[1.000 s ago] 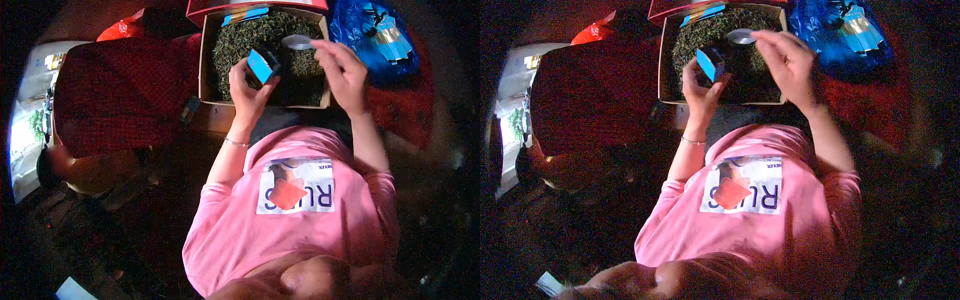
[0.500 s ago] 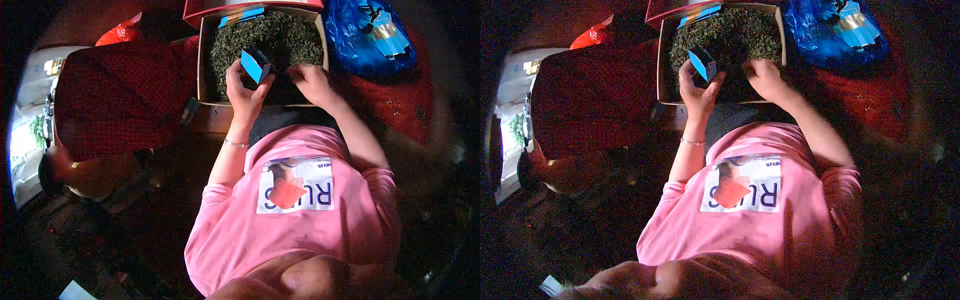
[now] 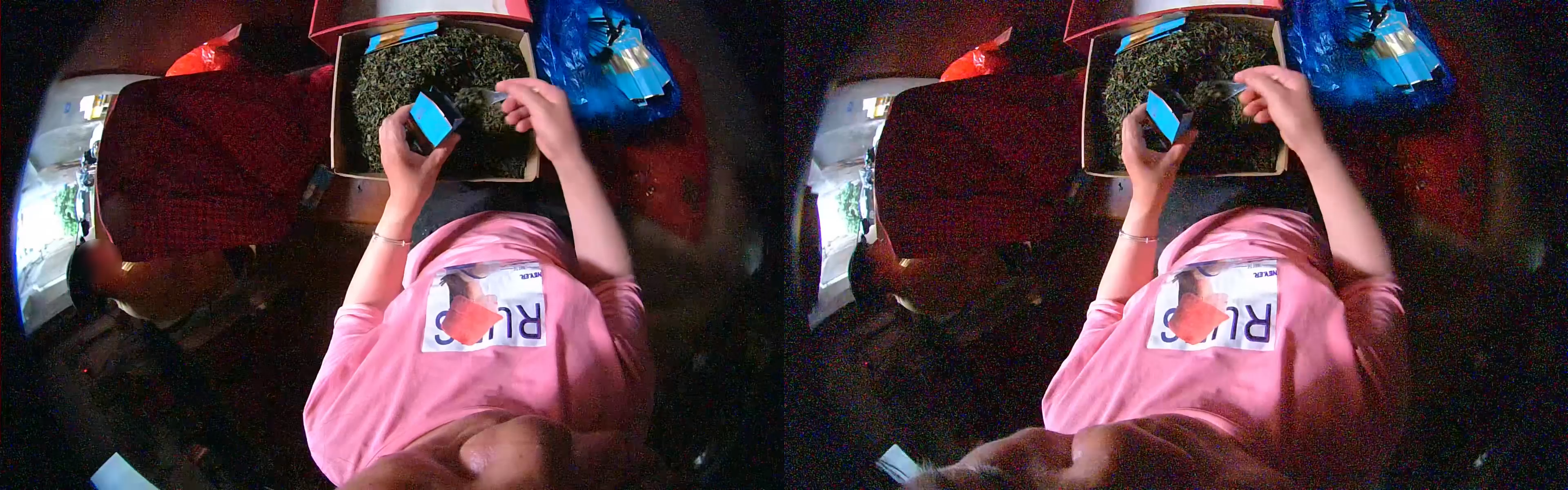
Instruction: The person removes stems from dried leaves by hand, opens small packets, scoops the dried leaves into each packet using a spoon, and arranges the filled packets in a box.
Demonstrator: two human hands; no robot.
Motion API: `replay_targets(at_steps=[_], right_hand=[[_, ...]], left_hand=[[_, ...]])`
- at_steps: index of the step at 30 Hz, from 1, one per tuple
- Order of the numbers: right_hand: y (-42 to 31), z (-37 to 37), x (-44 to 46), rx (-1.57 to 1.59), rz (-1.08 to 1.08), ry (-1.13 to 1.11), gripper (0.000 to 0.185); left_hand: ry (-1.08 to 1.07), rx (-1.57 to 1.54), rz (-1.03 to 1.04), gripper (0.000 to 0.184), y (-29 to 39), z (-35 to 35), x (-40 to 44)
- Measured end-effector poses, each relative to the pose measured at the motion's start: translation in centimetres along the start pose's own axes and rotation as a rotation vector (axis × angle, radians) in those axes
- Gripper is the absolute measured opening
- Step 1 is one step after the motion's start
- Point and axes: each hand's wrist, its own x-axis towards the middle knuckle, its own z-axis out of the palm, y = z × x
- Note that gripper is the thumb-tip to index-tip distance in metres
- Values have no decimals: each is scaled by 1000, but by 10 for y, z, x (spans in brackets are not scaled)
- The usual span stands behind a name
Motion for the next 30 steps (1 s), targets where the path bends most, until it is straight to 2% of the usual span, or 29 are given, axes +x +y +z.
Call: replay_targets(at_steps=[6,10,11,12,14,16,18,21,24,27,28,30], right_hand=[[-32,-8,-21,40,-152,16,25],[-39,9,-38,-119,-313,-6,26],[-33,15,-39,-114,-410,-37,25],[-37,22,-46,-258,-509,-11,22],[-40,24,-46,-700,-900,-65,18],[-43,29,-48,-817,-1091,-133,21],[-39,28,-45,-793,-1128,-121,20],[-41,24,-44,-634,-975,73,16],[-33,15,-29,-658,-853,153,15],[17,5,2,-773,-811,112,14],[28,5,5,-825,-709,71,11],[46,7,11,-893,-725,-46,10]], left_hand=[[-38,-47,-27,62,3,0,2],[-35,4,10,62,3,0,3],[-28,-7,27,63,1,1,2],[-26,-4,27,63,3,1,2],[-66,55,-40,64,5,0,2],[-55,39,-24,65,4,1,2],[-50,19,-10,65,4,1,2],[-76,-79,-114,64,2,-4,0],[5,22,-33,64,2,-1,2],[-12,13,-66,66,1,-1,1],[-9,42,-63,65,2,-2,2],[-10,31,-61,65,3,-2,2]])
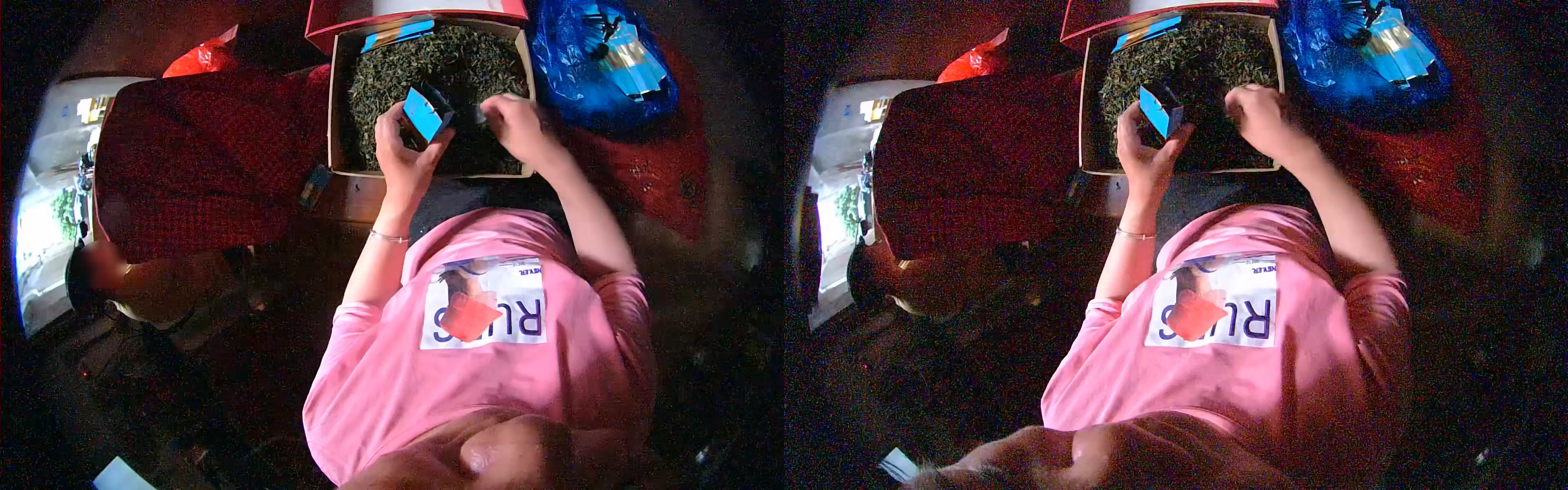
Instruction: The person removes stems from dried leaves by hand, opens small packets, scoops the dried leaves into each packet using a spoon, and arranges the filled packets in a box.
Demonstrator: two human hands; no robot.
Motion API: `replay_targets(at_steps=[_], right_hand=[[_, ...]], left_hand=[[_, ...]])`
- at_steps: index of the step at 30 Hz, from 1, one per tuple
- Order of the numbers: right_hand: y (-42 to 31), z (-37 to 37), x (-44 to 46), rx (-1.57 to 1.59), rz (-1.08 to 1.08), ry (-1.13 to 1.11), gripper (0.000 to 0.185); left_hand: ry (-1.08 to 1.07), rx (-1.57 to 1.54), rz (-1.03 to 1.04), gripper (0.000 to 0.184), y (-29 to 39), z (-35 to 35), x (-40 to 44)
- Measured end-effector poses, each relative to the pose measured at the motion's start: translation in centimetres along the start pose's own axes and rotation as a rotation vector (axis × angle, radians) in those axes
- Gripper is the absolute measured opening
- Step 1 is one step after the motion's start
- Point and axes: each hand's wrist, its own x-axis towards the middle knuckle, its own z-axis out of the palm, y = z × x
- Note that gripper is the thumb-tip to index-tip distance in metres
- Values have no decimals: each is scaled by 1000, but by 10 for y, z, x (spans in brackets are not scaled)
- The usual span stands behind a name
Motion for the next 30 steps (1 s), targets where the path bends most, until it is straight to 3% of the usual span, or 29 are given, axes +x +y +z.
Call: replay_targets(at_steps=[7,9,16,22,24,28,30], right_hand=[[-12,15,8,212,149,40,11],[-8,13,17,598,483,-17,16],[-20,-37,24,783,559,120,25],[-54,-67,16,720,407,190,25],[-67,-66,13,647,215,215,23],[-74,-63,15,36,-302,140,18],[-81,-63,16,-46,-397,119,18]], left_hand=[[-3,-5,11,63,2,0,1],[-3,-7,26,63,4,-1,1],[-9,-33,37,62,-1,-1,-1],[-22,-27,37,62,2,0,0],[-38,-17,25,62,2,0,1],[-58,-6,49,61,3,0,3],[-65,-9,30,62,4,0,4]])
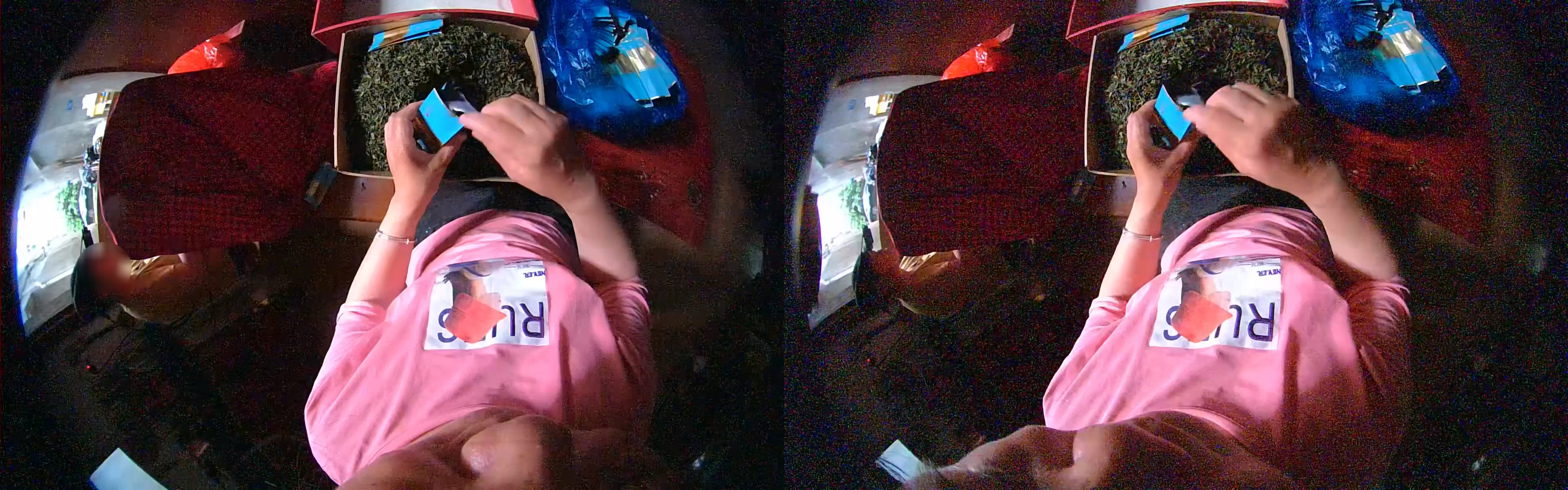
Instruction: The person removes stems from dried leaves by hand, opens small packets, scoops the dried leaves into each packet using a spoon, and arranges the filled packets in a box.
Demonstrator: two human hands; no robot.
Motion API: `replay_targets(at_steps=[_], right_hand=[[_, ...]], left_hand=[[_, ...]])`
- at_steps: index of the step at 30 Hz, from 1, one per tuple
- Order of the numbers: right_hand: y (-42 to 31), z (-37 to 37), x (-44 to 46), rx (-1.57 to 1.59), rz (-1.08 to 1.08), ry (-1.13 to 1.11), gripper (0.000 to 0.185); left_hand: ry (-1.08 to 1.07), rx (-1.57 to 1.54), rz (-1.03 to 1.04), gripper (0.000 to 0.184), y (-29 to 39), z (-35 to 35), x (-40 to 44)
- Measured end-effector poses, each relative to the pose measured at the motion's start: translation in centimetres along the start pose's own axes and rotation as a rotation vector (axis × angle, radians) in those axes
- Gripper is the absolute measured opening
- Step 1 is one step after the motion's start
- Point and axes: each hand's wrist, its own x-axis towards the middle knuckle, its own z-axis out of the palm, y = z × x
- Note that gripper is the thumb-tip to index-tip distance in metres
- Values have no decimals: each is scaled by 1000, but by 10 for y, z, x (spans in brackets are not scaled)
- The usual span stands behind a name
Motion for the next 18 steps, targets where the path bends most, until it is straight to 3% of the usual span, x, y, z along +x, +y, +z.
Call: replay_targets(at_steps=[4,7,10,11,16,18], right_hand=[[2,-4,1,16,-74,-10,20],[7,-12,2,146,188,183,16],[25,-7,-3,96,388,136,17],[35,2,-9,94,389,136,17],[58,46,-43,-63,305,-104,19],[59,50,-47,-18,270,-95,23]], left_hand=[[28,-37,35,63,-5,2,0],[16,-27,13,63,-4,0,1],[32,-132,-65,62,-11,3,0],[31,-166,-131,63,-9,3,-1],[57,-90,-66,63,-9,-1,0],[70,-105,-56,63,-9,-2,0]])
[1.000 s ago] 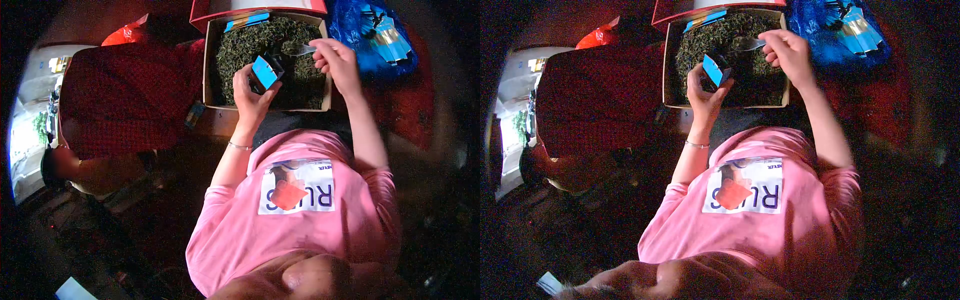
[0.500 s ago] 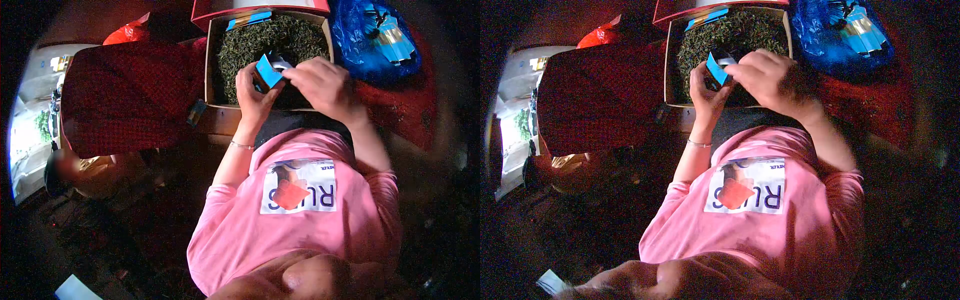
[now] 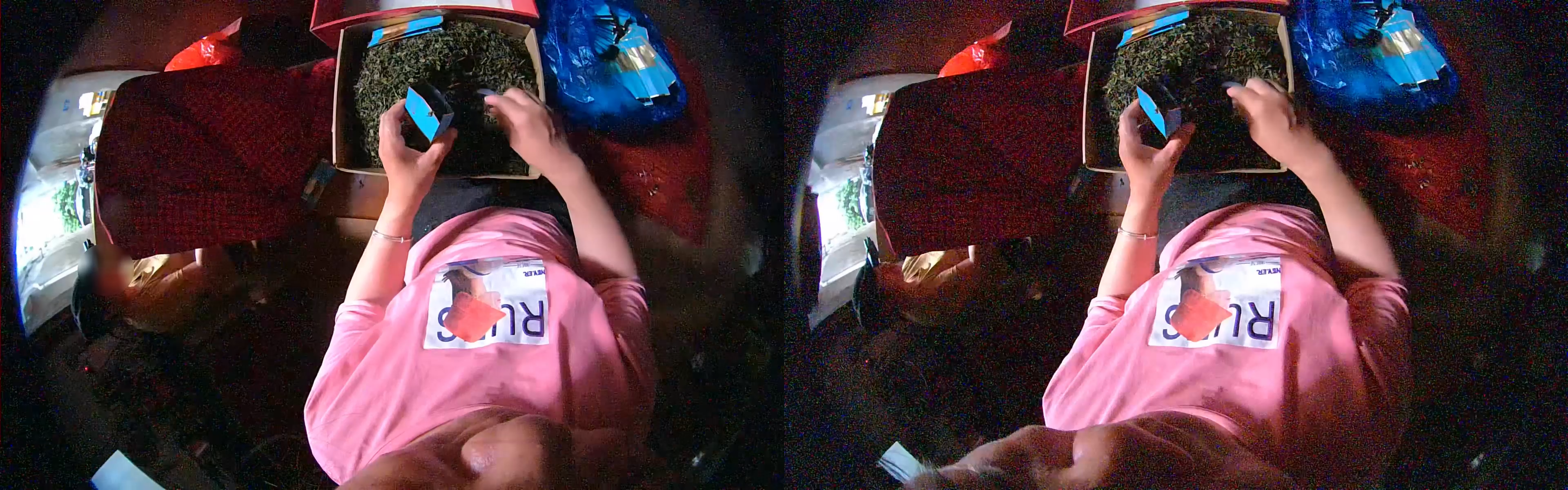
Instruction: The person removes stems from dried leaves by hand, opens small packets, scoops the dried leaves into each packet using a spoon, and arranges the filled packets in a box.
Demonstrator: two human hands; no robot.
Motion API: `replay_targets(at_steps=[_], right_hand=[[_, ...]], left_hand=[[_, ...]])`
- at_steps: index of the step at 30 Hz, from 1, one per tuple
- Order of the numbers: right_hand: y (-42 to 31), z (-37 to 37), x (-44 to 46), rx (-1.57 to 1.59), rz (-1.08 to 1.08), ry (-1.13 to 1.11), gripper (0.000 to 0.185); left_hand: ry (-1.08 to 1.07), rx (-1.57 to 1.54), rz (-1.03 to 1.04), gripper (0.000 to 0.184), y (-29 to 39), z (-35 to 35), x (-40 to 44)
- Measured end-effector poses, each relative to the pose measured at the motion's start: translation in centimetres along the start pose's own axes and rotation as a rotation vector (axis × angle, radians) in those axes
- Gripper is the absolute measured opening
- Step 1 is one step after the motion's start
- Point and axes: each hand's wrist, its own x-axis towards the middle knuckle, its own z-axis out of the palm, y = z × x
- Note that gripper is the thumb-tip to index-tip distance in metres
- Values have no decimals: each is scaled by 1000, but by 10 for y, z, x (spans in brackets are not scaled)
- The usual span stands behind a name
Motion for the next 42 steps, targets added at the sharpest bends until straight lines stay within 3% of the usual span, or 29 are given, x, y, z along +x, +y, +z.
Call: replay_targets(at_steps=[5,9,11,12,14,19,26,29,30,32,36,39,42], right_hand=[[-3,8,-6,121,89,-106,23],[-1,20,-6,287,199,-51,21],[-3,19,-4,415,479,-147,17],[-4,17,-2,416,477,-146,17],[-4,8,5,633,677,-134,18],[-9,-30,13,868,844,-32,26],[-30,-70,19,901,629,145,24],[-52,-70,21,804,571,111,24],[-62,-67,21,728,449,132,21],[-66,-65,24,290,10,109,16],[-80,-61,25,67,-288,43,19],[-73,-64,24,189,-103,172,17],[-60,-68,26,190,51,235,16]], left_hand=[[-13,47,26,63,3,-3,0],[-22,3,-16,63,9,-4,0],[-44,-36,-22,64,4,-4,-1],[-43,-35,-20,64,5,-5,-1],[-49,17,-39,64,8,-5,-1],[-40,-58,-60,64,0,0,-3],[-41,-29,43,62,0,3,-2],[-56,8,59,62,2,3,-2],[-56,9,59,62,0,3,-2],[-38,-18,100,62,-4,5,-3],[-60,-17,97,63,-2,2,-3],[-4,-153,-13,64,-3,4,-6],[5,-55,-19,65,-11,3,-7]])
